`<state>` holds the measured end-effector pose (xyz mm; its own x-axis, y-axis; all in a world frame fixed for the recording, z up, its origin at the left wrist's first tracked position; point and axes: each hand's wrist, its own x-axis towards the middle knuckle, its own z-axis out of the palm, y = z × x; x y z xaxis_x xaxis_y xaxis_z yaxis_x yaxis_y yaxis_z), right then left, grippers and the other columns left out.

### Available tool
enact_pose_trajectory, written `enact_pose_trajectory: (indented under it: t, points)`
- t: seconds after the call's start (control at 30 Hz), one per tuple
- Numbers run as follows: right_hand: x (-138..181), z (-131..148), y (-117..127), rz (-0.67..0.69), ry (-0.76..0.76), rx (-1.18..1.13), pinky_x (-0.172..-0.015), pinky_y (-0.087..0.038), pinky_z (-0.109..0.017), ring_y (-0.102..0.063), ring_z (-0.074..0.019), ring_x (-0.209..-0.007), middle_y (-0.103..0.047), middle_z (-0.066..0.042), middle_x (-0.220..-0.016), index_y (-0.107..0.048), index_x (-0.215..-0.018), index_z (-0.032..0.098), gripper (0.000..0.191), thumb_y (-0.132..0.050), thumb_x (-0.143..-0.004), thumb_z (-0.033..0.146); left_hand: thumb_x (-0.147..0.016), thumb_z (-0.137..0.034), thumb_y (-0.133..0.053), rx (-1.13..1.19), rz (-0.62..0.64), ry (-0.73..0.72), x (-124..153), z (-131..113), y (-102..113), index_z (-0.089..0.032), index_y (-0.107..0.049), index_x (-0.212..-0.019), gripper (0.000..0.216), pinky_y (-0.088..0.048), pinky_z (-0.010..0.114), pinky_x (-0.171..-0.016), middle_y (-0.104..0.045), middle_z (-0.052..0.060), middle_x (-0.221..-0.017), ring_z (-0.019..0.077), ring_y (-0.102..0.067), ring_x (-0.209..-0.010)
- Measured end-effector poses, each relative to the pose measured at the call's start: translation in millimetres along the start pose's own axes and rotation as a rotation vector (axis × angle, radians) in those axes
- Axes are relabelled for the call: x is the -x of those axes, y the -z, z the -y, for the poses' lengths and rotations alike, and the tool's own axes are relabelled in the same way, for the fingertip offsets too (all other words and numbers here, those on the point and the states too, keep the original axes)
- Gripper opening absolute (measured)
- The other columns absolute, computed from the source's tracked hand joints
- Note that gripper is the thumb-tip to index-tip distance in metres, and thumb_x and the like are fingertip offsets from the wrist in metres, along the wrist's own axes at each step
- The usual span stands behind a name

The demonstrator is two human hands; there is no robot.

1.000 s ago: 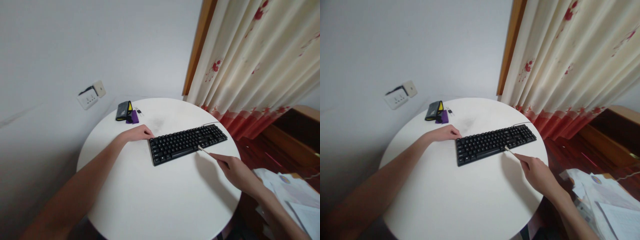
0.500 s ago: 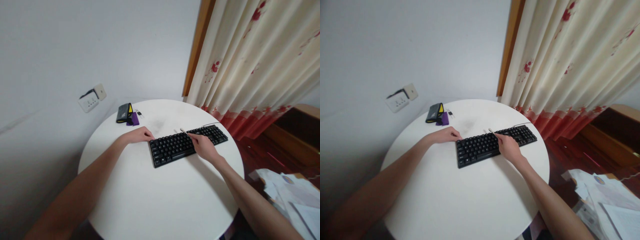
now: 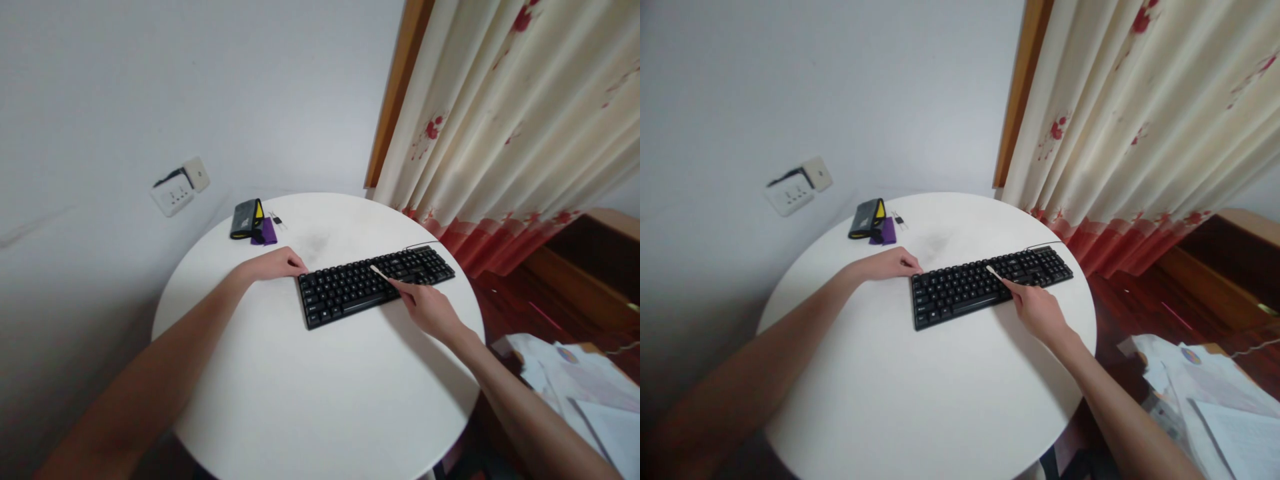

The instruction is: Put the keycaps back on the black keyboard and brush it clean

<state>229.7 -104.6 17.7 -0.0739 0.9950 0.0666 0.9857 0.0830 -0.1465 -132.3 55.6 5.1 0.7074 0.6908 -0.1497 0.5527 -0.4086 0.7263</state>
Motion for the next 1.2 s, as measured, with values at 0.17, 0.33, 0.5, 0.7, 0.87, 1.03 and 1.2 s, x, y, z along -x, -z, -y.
enact_pose_trajectory:
  t: [0.17,0.33,0.5,0.7,0.87,1.03,1.2]
  points:
    - [13,-6,-1,0.006,-0.043,0.035,-0.068,-0.047,-0.032,-0.070,-0.0259,-0.084,-0.075,-0.007,-0.101,-0.056,-0.136,0.038,0.044,-0.037,-0.097,0.030,-0.080,-0.039,-0.065,-0.006,0.000,-0.005,1,-2,0,-0.017,-0.079,-0.091,0.028,-0.047,0.026,-0.077,-0.077,0.006,-0.093,0.0215,-0.068,-0.089]
    - [27,-10,2,0.022,-0.057,-0.008,-0.068,-0.044,-0.030,-0.070,-0.0256,-0.085,-0.075,-0.009,-0.095,-0.057,-0.136,0.035,0.044,-0.037,-0.097,0.030,-0.081,-0.042,-0.064,-0.011,0.016,-0.006,1,-3,1,-0.018,-0.079,-0.092,0.031,-0.046,0.025,-0.077,-0.077,0.005,-0.091,0.0211,-0.068,-0.088]
    - [39,-16,7,0.040,-0.068,-0.059,-0.069,-0.043,-0.028,-0.070,-0.0244,-0.088,-0.075,-0.009,-0.096,-0.056,-0.138,0.031,0.046,-0.038,-0.096,0.028,-0.080,-0.042,-0.065,-0.019,-0.001,0.014,2,-5,1,-0.018,-0.079,-0.091,0.030,-0.046,0.025,-0.077,-0.077,0.005,-0.093,0.0213,-0.068,-0.089]
    - [55,-25,4,0.062,-0.084,-0.148,-0.068,-0.044,-0.029,-0.071,-0.0249,-0.083,-0.076,-0.008,-0.095,-0.059,-0.134,0.032,0.045,-0.039,-0.095,0.030,-0.080,-0.039,-0.064,-0.007,0.003,0.002,3,-7,1,-0.017,-0.079,-0.090,0.028,-0.047,0.025,-0.078,-0.077,0.005,-0.092,0.0216,-0.068,-0.088]
    - [70,-26,4,0.060,-0.095,-0.195,-0.067,-0.046,-0.030,-0.071,-0.0259,-0.082,-0.076,-0.008,-0.096,-0.060,-0.133,0.031,0.045,-0.038,-0.094,0.031,-0.081,-0.038,-0.064,-0.009,0.007,-0.001,2,-7,1,-0.018,-0.079,-0.090,0.027,-0.047,0.025,-0.078,-0.077,0.005,-0.093,0.0211,-0.069,-0.089]
    - [76,-26,12,0.017,-0.081,-0.298,-0.070,-0.049,-0.030,-0.071,-0.0249,-0.083,-0.076,-0.008,-0.097,-0.065,-0.129,0.025,0.044,-0.039,-0.094,0.032,-0.080,-0.039,-0.064,-0.005,0.003,0.002,3,-9,2,-0.018,-0.079,-0.090,0.027,-0.048,0.025,-0.079,-0.077,0.005,-0.093,0.0215,-0.068,-0.088]
    - [54,-20,19,-0.134,-0.102,-0.327,-0.070,-0.051,-0.031,-0.071,-0.0248,-0.079,-0.076,-0.010,-0.092,-0.064,-0.130,0.021,0.045,-0.040,-0.095,0.035,-0.080,-0.038,-0.064,-0.012,0.004,-0.004,3,-8,1,-0.017,-0.079,-0.089,0.027,-0.047,0.025,-0.079,-0.077,0.005,-0.093,0.0214,-0.068,-0.088]
